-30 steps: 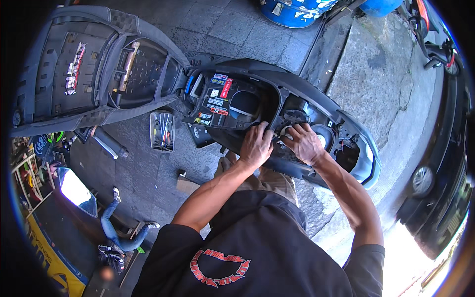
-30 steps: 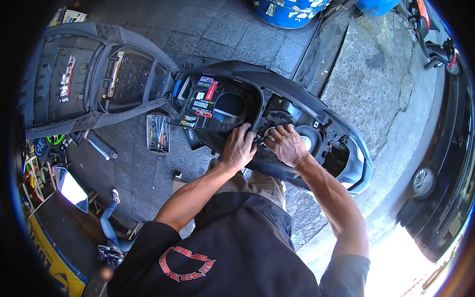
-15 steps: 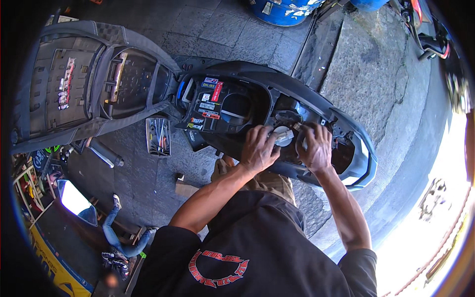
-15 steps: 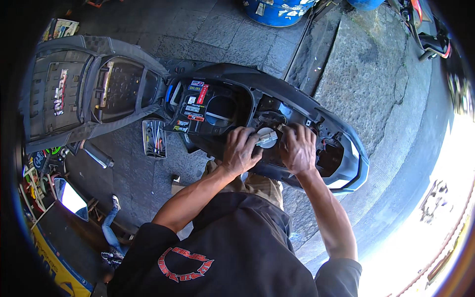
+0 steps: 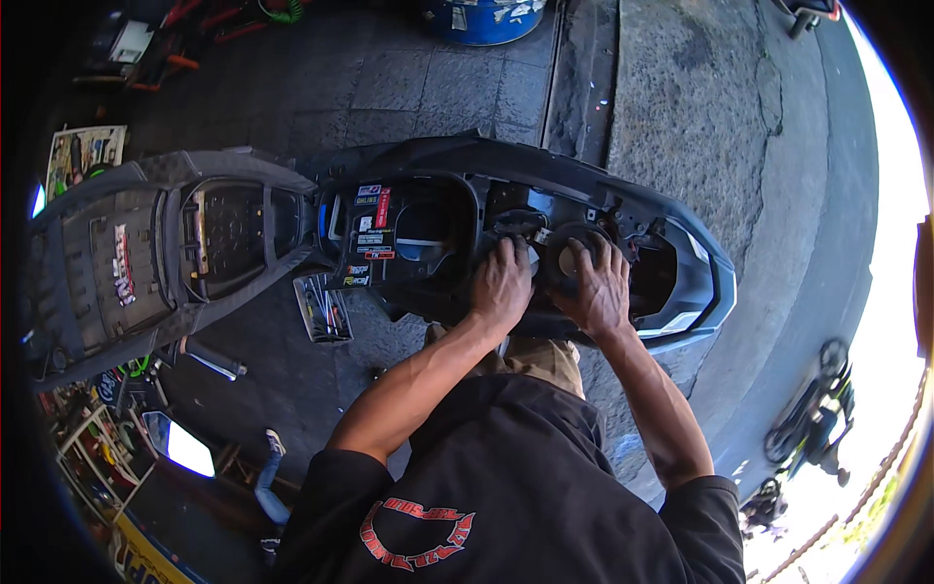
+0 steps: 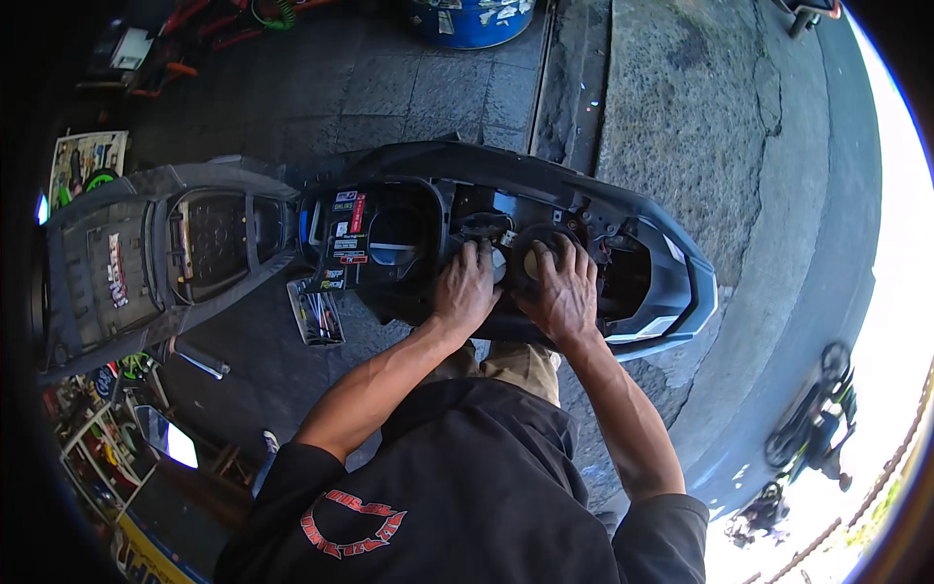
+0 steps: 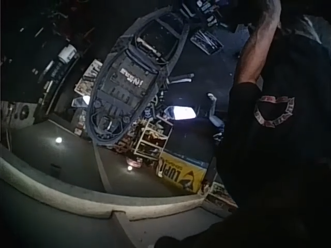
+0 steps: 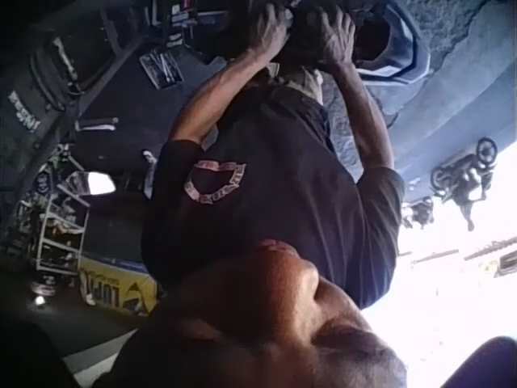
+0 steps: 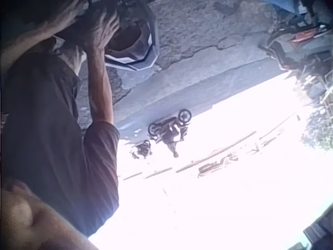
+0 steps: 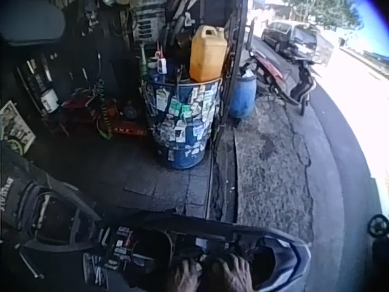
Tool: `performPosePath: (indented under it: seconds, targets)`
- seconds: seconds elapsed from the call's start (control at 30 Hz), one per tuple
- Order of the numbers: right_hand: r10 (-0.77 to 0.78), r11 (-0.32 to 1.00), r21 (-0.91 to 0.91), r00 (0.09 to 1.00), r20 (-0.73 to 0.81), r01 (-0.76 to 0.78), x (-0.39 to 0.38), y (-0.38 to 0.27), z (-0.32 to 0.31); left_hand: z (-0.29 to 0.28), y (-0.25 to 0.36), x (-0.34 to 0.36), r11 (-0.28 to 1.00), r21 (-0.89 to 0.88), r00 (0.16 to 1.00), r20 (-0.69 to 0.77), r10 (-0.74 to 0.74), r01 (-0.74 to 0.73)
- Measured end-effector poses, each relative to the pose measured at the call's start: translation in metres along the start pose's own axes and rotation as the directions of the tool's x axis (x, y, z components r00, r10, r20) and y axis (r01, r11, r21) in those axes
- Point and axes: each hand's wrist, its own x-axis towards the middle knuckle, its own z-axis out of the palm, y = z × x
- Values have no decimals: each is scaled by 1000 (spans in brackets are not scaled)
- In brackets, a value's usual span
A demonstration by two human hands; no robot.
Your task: The recorder is disassembling and reassembling a motorcycle fuel pump assembly.
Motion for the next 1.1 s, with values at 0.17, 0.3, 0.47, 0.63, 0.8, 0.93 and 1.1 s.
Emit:
performPosePath:
  seconds: [0.17, 0.3, 0.47, 0.63, 0.8, 0.93, 1.1]
  targets:
    - [43, 992, 123, 978, -206, -18, -11, 22, -38, -2, 0, 4, 993, 69, 991, -90, 103, -97]
    - [138, 990, 83, 888, -438, -113, -25, 58, -60, -8, 0, 9, 997, -44, 994, 86, 60, -56]
    - [240, 964, 44, 793, -560, -261, -39, 91, -74, -11, 1, 10, 994, -84, 992, 98, 81, -73]
    - [260, 958, 58, 766, -588, -280, -43, 94, -74, -8, -1, 7, 989, -74, 990, 45, 130, -127]
    - [329, 939, 127, 726, -604, -320, -47, 102, -74, -11, 3, 11, 994, -21, 986, 131, 106, -104]
    - [360, 929, 162, 715, -599, -332, -49, 106, -75, -6, -1, 8, 992, -40, 990, 72, 120, -118]
    - [346, 931, 121, 719, -603, -346, -44, 104, -74, 3, -8, 1, 980, -32, 980, -52, 194, -196]
